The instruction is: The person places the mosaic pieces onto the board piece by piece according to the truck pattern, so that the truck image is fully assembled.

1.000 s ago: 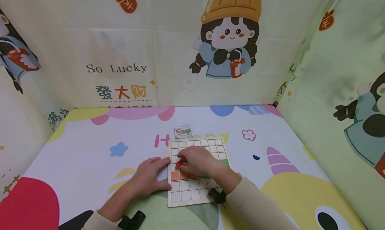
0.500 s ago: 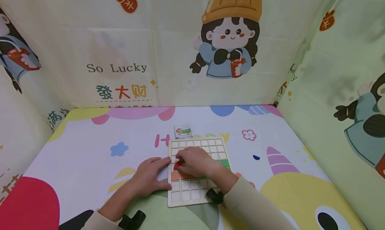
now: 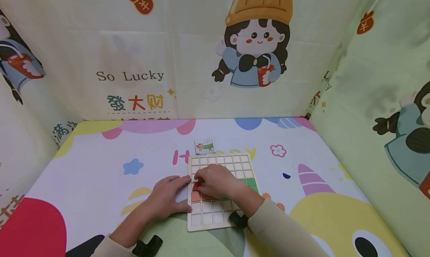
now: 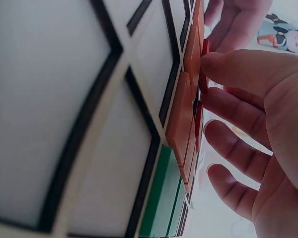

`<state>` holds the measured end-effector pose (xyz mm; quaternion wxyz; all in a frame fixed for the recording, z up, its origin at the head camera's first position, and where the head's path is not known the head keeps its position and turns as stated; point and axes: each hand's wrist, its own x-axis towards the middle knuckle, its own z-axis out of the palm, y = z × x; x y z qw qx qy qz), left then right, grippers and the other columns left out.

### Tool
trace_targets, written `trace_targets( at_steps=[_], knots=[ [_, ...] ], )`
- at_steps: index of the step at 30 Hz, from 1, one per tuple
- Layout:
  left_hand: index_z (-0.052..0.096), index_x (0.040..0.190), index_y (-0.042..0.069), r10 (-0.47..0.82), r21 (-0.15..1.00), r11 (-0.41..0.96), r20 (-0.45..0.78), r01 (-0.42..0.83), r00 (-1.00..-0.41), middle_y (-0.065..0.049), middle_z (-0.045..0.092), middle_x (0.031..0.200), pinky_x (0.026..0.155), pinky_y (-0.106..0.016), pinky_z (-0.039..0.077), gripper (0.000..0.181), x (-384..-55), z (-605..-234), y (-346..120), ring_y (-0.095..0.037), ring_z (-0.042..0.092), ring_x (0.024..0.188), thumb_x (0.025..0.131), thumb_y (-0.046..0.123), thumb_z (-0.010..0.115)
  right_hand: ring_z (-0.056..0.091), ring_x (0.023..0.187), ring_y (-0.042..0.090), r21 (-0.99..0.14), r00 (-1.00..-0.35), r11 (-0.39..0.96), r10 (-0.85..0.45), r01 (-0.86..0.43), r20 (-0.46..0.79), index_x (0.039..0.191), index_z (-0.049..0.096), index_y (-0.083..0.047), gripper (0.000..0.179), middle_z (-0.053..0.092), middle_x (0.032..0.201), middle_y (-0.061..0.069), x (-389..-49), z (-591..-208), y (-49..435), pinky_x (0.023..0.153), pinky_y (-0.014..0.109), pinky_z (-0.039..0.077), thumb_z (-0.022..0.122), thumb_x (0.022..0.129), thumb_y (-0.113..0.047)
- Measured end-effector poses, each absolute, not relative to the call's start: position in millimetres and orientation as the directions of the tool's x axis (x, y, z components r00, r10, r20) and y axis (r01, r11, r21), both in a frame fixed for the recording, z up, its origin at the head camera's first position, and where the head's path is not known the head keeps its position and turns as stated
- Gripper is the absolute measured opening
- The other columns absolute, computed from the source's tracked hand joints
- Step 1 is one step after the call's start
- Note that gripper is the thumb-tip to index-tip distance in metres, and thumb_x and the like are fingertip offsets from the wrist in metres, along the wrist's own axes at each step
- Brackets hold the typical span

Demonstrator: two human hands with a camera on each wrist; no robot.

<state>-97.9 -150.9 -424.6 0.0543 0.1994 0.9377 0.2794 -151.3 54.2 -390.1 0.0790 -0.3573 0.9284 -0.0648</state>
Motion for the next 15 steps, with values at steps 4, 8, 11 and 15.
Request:
trace_targets(
  at_steps=[4,8,11,15],
  knots=[
    [0.058,0.14,0.011,0.402,0.546,0.767,0.002,0.338,-0.916,-0.005,0.058,0.14,0.107,-0.061,0.031,0.083,-97.8,-423.9,-150.1,-0.036,0.044,0.131,0.071,0.044,0.089,0.058,0.086,0.009,-0.166,-0.734,0.737,-0.673,-0.655,-0.095,0.115,0.073,-0.021,0.026,0.069,0.096,-0.013,-150.6,-390.4,54.0,0.083,0.027,0.049,0.072,0.092,-0.033],
    [0.058,0.141,0.011,0.404,0.547,0.765,0.003,0.339,-0.915,-0.005,0.058,0.139,0.107,-0.061,0.031,0.083,-97.6,-423.1,-150.5,-0.037,0.044,0.131,0.072,0.045,0.089,0.057,0.084,0.009,-0.168,-0.73,0.733,-0.677,-0.659,-0.089,0.114,0.074,-0.021,0.025,0.069,0.094,-0.013,-149.6,-390.5,54.0,0.081,0.027,0.049,0.072,0.092,-0.033],
    [0.058,0.14,0.011,0.407,0.55,0.762,0.006,0.343,-0.913,-0.005,0.058,0.139,0.107,-0.062,0.031,0.083,-97.3,-422.8,-150.7,-0.037,0.045,0.131,0.072,0.045,0.089,0.057,0.083,0.009,-0.172,-0.729,0.732,-0.678,-0.659,-0.089,0.113,0.074,-0.021,0.025,0.069,0.094,-0.012,-149.2,-390.0,54.0,0.081,0.027,0.049,0.072,0.091,-0.032],
    [0.058,0.141,0.01,0.412,0.552,0.758,0.009,0.348,-0.911,-0.005,0.058,0.14,0.107,-0.061,0.031,0.083,-97.5,-423.5,-150.7,-0.036,0.045,0.131,0.072,0.045,0.089,0.059,0.088,0.01,-0.179,-0.732,0.734,-0.675,-0.655,-0.09,0.114,0.074,-0.02,0.025,0.07,0.097,-0.011,-149.3,-390.6,53.8,0.083,0.027,0.049,0.072,0.092,-0.031]
  ],
)
